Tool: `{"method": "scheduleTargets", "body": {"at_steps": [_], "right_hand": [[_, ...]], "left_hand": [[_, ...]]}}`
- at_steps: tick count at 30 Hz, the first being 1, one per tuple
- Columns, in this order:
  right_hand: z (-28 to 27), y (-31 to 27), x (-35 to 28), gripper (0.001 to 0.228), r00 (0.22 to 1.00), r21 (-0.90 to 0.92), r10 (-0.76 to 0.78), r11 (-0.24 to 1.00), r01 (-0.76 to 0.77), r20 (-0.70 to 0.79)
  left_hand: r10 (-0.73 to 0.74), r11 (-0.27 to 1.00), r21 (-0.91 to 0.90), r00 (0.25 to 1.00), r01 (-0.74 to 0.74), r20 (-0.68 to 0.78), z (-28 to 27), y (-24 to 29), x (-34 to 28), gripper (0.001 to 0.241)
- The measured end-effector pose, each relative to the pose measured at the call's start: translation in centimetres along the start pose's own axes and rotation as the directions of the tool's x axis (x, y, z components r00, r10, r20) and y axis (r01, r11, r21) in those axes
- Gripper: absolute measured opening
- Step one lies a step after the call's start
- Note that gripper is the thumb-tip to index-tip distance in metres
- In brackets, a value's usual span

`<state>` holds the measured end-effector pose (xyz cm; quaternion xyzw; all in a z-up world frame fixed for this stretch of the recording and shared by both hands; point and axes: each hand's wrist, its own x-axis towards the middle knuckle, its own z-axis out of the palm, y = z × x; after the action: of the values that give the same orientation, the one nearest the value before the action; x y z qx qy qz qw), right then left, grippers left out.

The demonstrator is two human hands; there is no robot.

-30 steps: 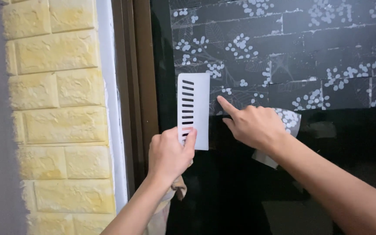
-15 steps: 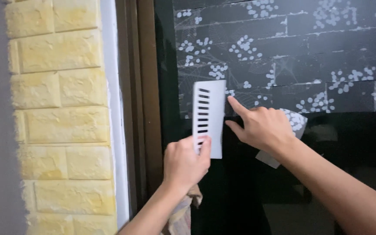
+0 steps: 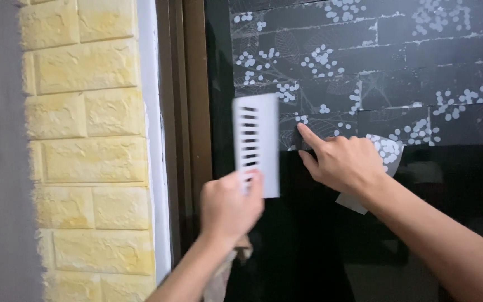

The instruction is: Cutting and applying decorative window film to a glass door panel using water, a squeegee, and a cloth.

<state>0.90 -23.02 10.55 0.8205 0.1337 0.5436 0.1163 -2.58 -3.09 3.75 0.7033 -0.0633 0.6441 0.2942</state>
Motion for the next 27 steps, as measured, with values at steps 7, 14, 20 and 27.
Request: {"method": "scheduleTargets", "body": {"at_steps": [7, 14, 20, 27], "right_hand": [[-0.4, 0.3, -0.4, 0.063, 0.998, 0.032, 0.053, 0.998, -0.054, 0.02], [0.2, 0.8, -0.6, 0.06, 0.997, -0.004, 0.023, 1.0, -0.024, -0.072], [0.1, 0.5, -0.5, 0.048, 0.99, 0.223, 0.087, 0.973, -0.061, -0.107], [-6.0, -2.7, -0.2, 0.062, 0.972, 0.843, 0.135, 0.483, -0.236, 0.194]], "left_hand": [[-0.127, 0.992, 0.057, 0.969, 0.117, 0.213, -0.4, -1.1, 1.3, 0.041], [-0.251, 0.967, -0.009, 0.964, 0.253, 0.083, -4.6, -3.9, 3.7, 0.033], [0.091, 0.97, 0.229, 0.996, -0.087, -0.006, -3.1, -2.7, 1.2, 0.044], [0.358, 0.751, 0.501, 0.903, -0.429, 0.236, 0.2, 1.8, -2.5, 0.046]]}}
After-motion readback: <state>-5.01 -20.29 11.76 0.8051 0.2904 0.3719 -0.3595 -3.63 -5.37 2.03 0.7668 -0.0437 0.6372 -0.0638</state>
